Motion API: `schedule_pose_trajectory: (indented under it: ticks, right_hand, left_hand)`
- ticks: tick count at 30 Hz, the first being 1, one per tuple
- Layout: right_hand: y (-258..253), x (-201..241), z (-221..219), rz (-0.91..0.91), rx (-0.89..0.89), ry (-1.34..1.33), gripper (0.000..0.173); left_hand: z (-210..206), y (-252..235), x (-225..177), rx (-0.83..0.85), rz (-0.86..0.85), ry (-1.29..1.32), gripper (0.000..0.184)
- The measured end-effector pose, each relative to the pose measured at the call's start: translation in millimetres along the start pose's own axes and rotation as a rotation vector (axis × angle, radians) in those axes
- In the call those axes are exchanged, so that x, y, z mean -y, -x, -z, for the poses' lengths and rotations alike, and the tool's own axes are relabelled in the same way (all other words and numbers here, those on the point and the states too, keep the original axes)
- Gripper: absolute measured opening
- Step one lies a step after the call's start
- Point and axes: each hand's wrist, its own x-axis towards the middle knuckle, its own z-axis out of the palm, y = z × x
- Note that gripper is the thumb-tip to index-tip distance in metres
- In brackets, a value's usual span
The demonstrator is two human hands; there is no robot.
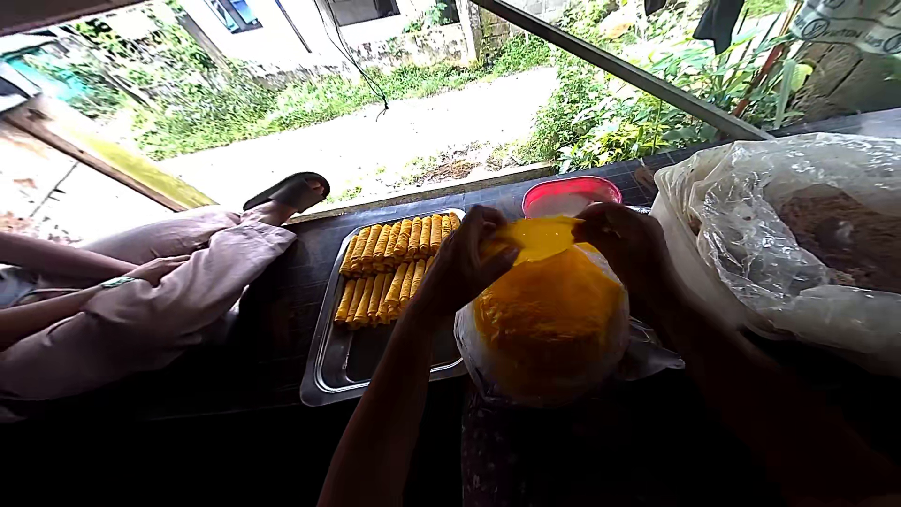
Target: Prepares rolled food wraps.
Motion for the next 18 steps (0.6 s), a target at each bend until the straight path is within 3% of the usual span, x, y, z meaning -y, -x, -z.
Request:
schedule_pose_trajectory:
  ticks: [2,3,7,11,14,18]
  right_hand:
    - [-27,10,-3,0.051,0.056,-0.038,0.013]
    - [-39,16,-4,0.078,0.097,-0.038,0.013]
    - [-69,42,2,0.134,0.120,-0.043,0.012]
    - [-55,45,24,-0.030,0.167,-0.013,0.025]
    - [-46,27,30,-0.104,0.155,-0.108,0.013]
    - [-65,33,40,-0.144,0.129,-0.166,0.013]
  left_hand:
    - [10,-14,-8,0.049,0.017,0.018,0.059]
    - [13,-22,-13,0.052,-0.002,0.008,0.058]
    - [26,-48,-35,-0.018,-0.053,0.033,0.013]
    - [44,-54,-49,-0.026,-0.022,0.114,0.009]
    - [46,-55,-39,0.002,0.039,0.188,0.008]
    - [37,-65,-12,0.025,0.160,0.360,0.008]
